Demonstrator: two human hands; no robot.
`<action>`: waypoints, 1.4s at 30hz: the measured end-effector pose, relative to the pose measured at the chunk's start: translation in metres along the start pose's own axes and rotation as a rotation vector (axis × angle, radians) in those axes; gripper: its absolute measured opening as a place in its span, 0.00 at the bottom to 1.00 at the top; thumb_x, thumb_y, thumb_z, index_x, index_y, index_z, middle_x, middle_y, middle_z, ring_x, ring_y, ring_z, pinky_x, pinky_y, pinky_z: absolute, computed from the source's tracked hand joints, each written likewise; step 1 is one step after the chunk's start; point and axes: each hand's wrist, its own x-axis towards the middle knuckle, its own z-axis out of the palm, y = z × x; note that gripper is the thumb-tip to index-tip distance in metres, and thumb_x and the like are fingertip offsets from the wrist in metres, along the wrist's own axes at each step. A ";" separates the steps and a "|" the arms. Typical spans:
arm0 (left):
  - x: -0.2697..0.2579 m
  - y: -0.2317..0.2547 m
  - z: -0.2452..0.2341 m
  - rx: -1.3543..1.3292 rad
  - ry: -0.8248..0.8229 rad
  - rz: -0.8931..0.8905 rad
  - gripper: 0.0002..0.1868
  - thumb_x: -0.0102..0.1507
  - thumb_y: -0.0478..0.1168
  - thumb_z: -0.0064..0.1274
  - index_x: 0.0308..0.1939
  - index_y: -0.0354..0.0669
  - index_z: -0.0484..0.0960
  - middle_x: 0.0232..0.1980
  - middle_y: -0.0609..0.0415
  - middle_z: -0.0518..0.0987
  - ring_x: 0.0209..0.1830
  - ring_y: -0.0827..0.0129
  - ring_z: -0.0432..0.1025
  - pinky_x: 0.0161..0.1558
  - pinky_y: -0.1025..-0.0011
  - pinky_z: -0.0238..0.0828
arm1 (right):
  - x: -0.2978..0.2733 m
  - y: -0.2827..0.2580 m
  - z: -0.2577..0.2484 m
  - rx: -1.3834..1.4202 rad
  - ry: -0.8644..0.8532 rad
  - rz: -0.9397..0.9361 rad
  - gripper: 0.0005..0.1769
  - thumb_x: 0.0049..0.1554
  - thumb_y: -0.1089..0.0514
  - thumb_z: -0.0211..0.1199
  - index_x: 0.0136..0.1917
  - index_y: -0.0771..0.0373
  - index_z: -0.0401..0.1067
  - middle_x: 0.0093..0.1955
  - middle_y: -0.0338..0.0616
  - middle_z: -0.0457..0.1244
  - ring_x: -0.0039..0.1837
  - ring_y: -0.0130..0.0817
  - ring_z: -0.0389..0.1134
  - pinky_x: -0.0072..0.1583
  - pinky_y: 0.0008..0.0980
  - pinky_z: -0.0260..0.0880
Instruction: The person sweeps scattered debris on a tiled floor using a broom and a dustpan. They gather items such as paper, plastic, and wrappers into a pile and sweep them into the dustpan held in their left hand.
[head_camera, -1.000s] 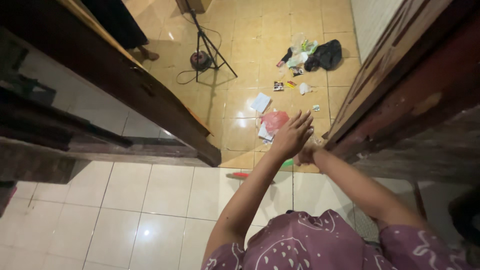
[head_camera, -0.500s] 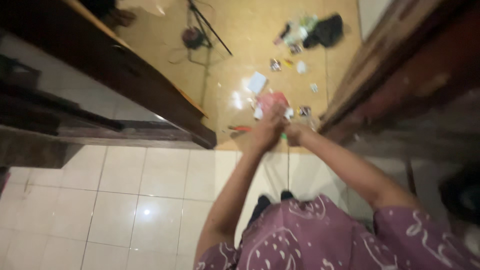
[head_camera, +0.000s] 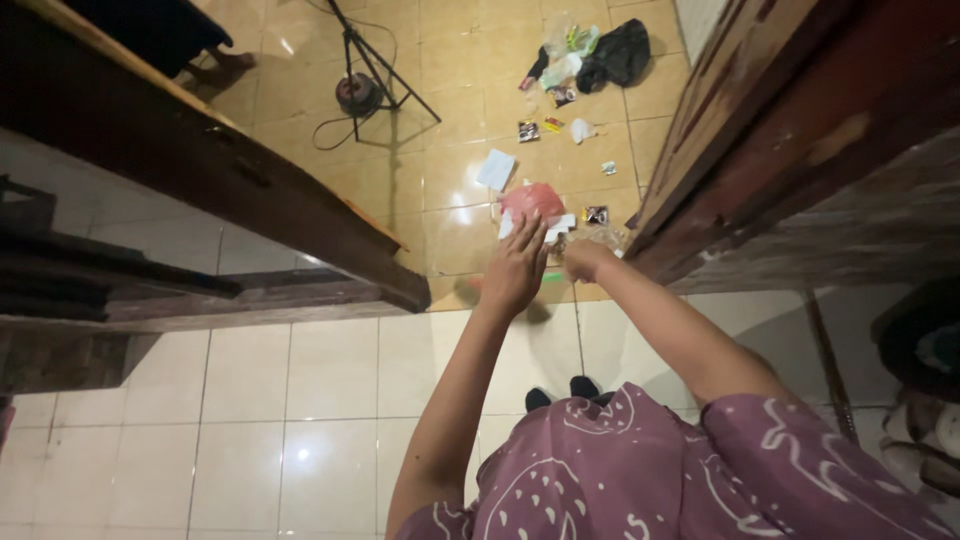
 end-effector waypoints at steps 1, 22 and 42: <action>-0.003 -0.004 0.002 0.014 -0.002 -0.013 0.24 0.73 0.45 0.44 0.71 0.38 0.72 0.76 0.42 0.68 0.79 0.48 0.59 0.75 0.57 0.56 | 0.002 0.000 0.012 -0.004 0.077 -0.023 0.10 0.50 0.61 0.61 0.40 0.67 0.81 0.41 0.59 0.72 0.45 0.49 0.76 0.47 0.45 0.74; 0.000 -0.010 -0.015 -0.009 -0.029 -0.041 0.23 0.72 0.45 0.42 0.67 0.37 0.76 0.76 0.42 0.67 0.75 0.46 0.61 0.71 0.58 0.61 | 0.003 -0.033 0.009 0.138 -0.230 0.067 0.06 0.45 0.63 0.70 0.36 0.69 0.78 0.32 0.53 0.68 0.34 0.43 0.70 0.38 0.44 0.71; 0.036 -0.011 0.010 0.009 0.060 -0.012 0.24 0.72 0.45 0.46 0.67 0.31 0.74 0.76 0.35 0.65 0.76 0.36 0.59 0.73 0.54 0.58 | -0.046 0.002 -0.069 0.094 -0.314 0.110 0.10 0.48 0.58 0.72 0.36 0.69 0.77 0.30 0.50 0.68 0.29 0.38 0.67 0.33 0.39 0.68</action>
